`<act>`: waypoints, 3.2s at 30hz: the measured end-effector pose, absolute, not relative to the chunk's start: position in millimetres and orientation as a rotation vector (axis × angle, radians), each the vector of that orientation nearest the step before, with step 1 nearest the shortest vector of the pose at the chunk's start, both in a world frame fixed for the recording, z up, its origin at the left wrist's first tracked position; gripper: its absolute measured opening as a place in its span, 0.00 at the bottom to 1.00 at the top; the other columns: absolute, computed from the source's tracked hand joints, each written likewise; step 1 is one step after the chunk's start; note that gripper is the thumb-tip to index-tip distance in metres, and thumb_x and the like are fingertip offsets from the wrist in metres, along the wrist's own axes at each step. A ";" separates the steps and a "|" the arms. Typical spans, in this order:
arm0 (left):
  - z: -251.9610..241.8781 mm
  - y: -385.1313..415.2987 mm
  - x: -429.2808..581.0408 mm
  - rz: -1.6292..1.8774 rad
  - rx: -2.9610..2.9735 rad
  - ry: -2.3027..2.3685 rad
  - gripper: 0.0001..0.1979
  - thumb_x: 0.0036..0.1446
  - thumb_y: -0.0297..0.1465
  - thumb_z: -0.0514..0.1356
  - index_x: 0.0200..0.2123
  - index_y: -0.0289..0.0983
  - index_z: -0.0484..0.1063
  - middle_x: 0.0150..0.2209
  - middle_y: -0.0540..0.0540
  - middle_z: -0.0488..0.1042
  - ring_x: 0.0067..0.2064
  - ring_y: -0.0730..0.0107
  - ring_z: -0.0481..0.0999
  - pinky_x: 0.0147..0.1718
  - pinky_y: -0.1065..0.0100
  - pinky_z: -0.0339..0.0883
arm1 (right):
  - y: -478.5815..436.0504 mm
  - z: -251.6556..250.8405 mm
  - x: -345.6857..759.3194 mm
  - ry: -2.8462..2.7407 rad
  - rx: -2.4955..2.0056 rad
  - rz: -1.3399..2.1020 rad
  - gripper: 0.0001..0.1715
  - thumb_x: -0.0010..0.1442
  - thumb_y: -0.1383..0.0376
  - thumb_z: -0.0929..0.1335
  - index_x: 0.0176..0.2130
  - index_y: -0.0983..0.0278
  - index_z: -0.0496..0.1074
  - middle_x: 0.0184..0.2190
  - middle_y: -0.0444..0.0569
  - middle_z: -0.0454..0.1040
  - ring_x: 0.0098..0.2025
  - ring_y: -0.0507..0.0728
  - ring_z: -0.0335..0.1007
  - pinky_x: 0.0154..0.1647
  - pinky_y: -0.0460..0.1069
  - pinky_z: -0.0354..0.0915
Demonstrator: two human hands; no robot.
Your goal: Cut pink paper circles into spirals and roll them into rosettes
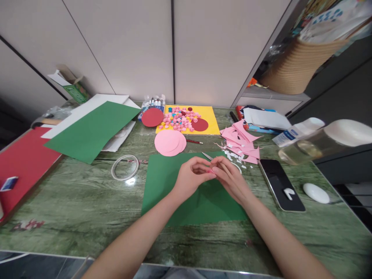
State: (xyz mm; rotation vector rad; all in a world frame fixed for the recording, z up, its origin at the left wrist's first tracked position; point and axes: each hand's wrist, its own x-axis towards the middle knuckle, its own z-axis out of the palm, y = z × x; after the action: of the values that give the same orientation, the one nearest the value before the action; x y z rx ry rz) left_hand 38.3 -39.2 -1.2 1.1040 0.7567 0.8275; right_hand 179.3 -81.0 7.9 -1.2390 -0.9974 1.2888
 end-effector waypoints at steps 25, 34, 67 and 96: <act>-2.6 -37.5 38.8 0.822 0.944 0.744 0.15 0.39 0.31 0.67 0.33 0.33 0.72 0.31 0.46 0.77 0.34 0.71 0.76 0.41 0.65 0.68 | -81.4 3.3 181.7 -0.934 -1.170 1.313 0.13 0.50 0.61 0.71 0.36 0.58 0.65 0.38 0.45 0.73 0.40 0.55 0.69 0.42 0.50 0.63; -5.5 -37.7 38.9 0.838 0.977 0.795 0.14 0.41 0.31 0.66 0.33 0.34 0.71 0.29 0.47 0.75 0.31 0.73 0.74 0.34 0.69 0.68 | -78.7 -3.4 179.1 -1.076 -1.303 1.074 0.10 0.50 0.60 0.71 0.32 0.59 0.66 0.31 0.43 0.73 0.33 0.54 0.70 0.37 0.51 0.65; -5.5 -35.1 37.8 0.904 0.909 0.846 0.12 0.41 0.30 0.66 0.30 0.34 0.69 0.26 0.49 0.75 0.30 0.74 0.73 0.34 0.71 0.65 | -79.7 -3.2 177.1 -1.210 -1.312 0.951 0.11 0.52 0.60 0.69 0.35 0.59 0.65 0.33 0.45 0.74 0.35 0.55 0.73 0.39 0.53 0.69; -5.5 -35.4 38.2 0.800 0.872 0.786 0.09 0.43 0.29 0.64 0.31 0.34 0.76 0.32 0.44 0.76 0.34 0.71 0.73 0.38 0.68 0.64 | -75.2 -7.3 185.9 -1.207 -1.358 1.001 0.13 0.50 0.60 0.70 0.36 0.59 0.65 0.34 0.45 0.73 0.37 0.56 0.73 0.42 0.55 0.69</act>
State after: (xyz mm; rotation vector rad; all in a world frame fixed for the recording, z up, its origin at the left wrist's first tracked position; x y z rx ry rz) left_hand 38.2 -35.4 -5.5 0.8722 0.7858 0.8003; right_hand 185.9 -75.2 -7.3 -1.3581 -1.2075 1.0013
